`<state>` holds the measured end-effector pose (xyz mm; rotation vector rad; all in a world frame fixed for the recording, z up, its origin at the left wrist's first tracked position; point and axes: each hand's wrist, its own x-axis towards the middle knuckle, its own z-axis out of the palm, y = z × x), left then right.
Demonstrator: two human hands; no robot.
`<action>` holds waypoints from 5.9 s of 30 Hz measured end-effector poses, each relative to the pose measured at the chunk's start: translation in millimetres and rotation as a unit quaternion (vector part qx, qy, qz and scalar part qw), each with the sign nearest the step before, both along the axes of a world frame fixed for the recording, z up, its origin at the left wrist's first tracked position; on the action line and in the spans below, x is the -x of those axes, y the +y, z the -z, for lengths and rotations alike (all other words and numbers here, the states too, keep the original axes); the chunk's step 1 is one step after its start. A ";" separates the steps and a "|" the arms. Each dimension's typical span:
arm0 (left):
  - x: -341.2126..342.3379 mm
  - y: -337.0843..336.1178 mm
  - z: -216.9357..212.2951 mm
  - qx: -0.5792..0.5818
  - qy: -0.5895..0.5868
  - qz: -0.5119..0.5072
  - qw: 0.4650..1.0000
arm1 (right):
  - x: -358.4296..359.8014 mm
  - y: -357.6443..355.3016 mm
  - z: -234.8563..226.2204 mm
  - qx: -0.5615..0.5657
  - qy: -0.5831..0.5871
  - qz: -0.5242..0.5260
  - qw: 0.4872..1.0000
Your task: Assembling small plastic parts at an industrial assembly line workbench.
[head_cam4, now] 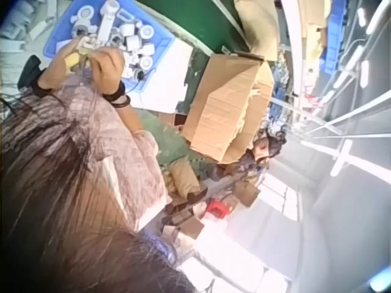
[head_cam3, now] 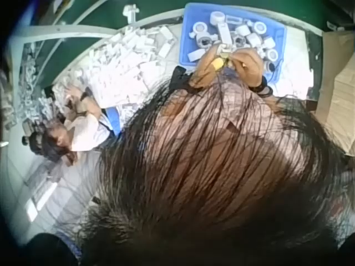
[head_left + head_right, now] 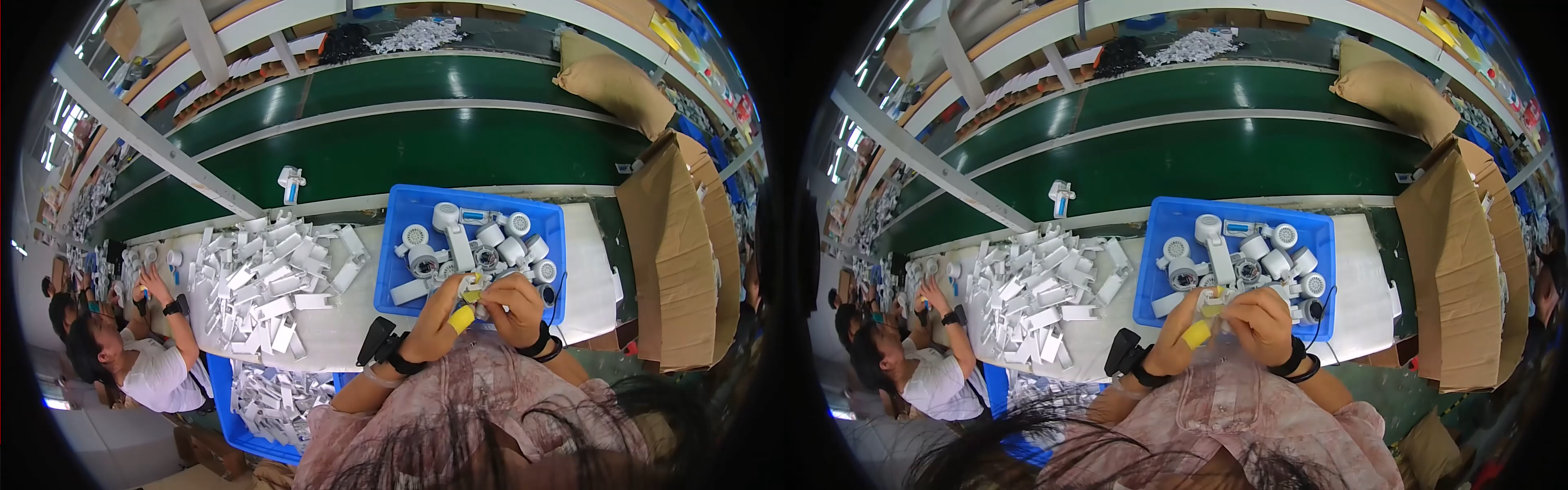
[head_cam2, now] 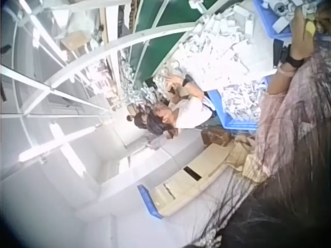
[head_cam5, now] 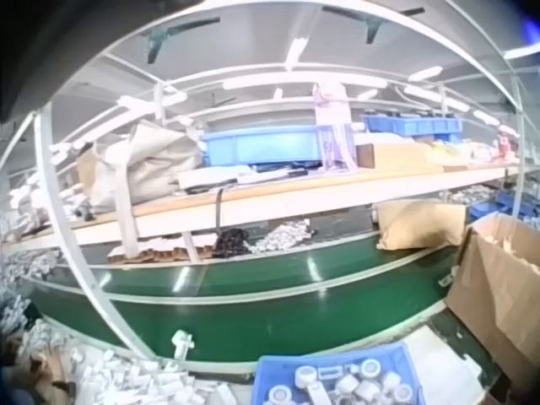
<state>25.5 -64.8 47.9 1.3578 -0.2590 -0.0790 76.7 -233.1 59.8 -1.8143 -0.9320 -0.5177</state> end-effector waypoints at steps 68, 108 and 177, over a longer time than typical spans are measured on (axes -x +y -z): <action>-7.1 6.5 -8.3 -0.091 0.015 -0.048 0.995 | -20.4 -10.2 11.8 -0.108 0.344 -0.089 0.929; 4.6 13.1 24.1 -0.049 0.124 -0.076 0.988 | -16.1 -10.7 5.6 0.053 0.225 0.036 0.972; -280.1 156.0 107.9 -0.044 0.145 -0.289 0.945 | -314.3 -245.4 144.6 0.283 0.164 0.416 0.848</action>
